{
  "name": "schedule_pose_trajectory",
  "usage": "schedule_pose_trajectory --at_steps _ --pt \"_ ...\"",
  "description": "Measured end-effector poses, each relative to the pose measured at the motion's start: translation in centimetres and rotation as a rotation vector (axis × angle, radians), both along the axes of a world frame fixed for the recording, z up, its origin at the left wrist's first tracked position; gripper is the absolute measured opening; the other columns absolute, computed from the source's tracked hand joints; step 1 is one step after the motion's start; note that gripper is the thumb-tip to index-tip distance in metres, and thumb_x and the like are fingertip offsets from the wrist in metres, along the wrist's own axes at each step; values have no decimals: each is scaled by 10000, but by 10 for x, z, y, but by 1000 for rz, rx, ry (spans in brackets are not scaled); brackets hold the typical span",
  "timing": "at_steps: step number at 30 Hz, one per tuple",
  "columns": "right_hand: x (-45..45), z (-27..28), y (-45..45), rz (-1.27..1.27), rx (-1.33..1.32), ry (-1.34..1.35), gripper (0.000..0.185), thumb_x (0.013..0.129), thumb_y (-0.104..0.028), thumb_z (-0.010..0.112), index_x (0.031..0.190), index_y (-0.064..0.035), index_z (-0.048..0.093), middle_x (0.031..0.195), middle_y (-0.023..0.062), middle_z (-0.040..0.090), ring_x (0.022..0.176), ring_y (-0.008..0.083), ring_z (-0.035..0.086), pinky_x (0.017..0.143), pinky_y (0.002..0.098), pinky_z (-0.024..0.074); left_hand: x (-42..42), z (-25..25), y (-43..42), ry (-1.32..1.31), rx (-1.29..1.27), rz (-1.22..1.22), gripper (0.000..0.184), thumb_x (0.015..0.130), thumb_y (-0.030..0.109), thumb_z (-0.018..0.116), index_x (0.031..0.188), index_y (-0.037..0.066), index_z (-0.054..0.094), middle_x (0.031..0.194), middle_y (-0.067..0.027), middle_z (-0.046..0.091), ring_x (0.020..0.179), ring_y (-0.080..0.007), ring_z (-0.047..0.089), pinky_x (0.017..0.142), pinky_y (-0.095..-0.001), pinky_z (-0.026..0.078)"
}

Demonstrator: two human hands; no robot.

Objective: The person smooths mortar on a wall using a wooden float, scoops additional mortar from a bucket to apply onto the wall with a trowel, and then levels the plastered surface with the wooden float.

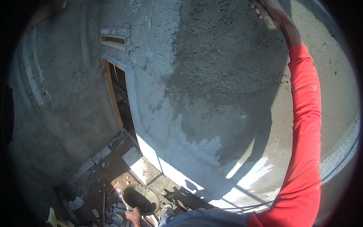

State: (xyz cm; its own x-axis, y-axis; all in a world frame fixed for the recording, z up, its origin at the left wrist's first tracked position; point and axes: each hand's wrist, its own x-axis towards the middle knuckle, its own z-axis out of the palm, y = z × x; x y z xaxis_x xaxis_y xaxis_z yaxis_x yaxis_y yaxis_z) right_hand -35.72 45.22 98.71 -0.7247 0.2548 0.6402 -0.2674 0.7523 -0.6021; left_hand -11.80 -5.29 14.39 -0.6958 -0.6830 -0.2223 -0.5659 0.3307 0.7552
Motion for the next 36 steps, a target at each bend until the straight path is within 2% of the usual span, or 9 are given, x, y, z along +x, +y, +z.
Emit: schedule_pose_trajectory --at_steps 4,7,8,11,15,18,24,30,36 --pt "8 -105 21 50 354 -400 385 1077 -425 659 948 -63 657 677 18 638 529 53 591 429 221 480 -30 40 25 -66 12 -155 288 731 97 775 950 -87 808 841 -244 798 781 -354 794 787 -440 592" --pt "5 -254 -1 -9 400 -927 327 1018 -357 703 1034 -31 725 731 87 679 625 136 666 585 347 557 -54 69 53 12 247 -280 218 792 122 760 884 -73 793 761 -213 770 706 -303 748 716 -437 570" --pt "7 -342 17 116 602 -782 284 979 -297 708 1043 -21 723 818 118 705 727 196 700 664 389 564 -58 17 51 20 107 -372 210 808 121 748 884 -71 785 746 -202 765 670 -276 723 680 -429 556" --pt "58 -492 -48 329 965 -1004 291 941 -266 706 1135 -50 716 1096 160 763 1120 366 714 964 498 533 -85 69 89 82 210 -536 277 823 163 742 1025 -15 808 824 -209 789 773 -315 785 737 -439 577" --pt "93 -629 -97 352 1106 -968 137 898 -153 694 1018 -88 705 1021 119 749 1032 334 728 900 468 561 -114 110 128 10 184 -634 254 820 171 766 928 -57 740 828 -249 756 791 -396 765 743 -457 576" --pt "135 -759 -80 379 575 -657 132 891 -204 698 957 -90 713 947 128 748 930 346 736 824 464 578 -119 129 153 25 139 -697 272 812 190 784 862 -60 691 799 -255 725 758 -428 736 730 -473 567" --pt "145 -713 -106 270 80 -1246 302 897 -341 686 970 -49 714 947 172 761 936 380 734 842 486 579 -130 134 147 100 201 -593 218 818 152 758 806 -55 693 690 -202 688 644 -298 689 667 -444 543" --pt "84 -600 -103 302 309 -954 302 944 -317 706 985 -19 684 887 228 724 869 453 694 821 535 547 -103 43 121 237 514 -346 174 799 97 714 840 -67 756 687 -75 709 646 -121 637 599 -353 507" --pt "3 -407 -116 594 562 -445 452 981 -453 749 1095 -16 740 900 226 727 828 414 713 801 510 564 -62 54 70 91 129 -132 201 699 94 756 825 -58 794 713 -137 766 649 -233 715 682 -392 555"
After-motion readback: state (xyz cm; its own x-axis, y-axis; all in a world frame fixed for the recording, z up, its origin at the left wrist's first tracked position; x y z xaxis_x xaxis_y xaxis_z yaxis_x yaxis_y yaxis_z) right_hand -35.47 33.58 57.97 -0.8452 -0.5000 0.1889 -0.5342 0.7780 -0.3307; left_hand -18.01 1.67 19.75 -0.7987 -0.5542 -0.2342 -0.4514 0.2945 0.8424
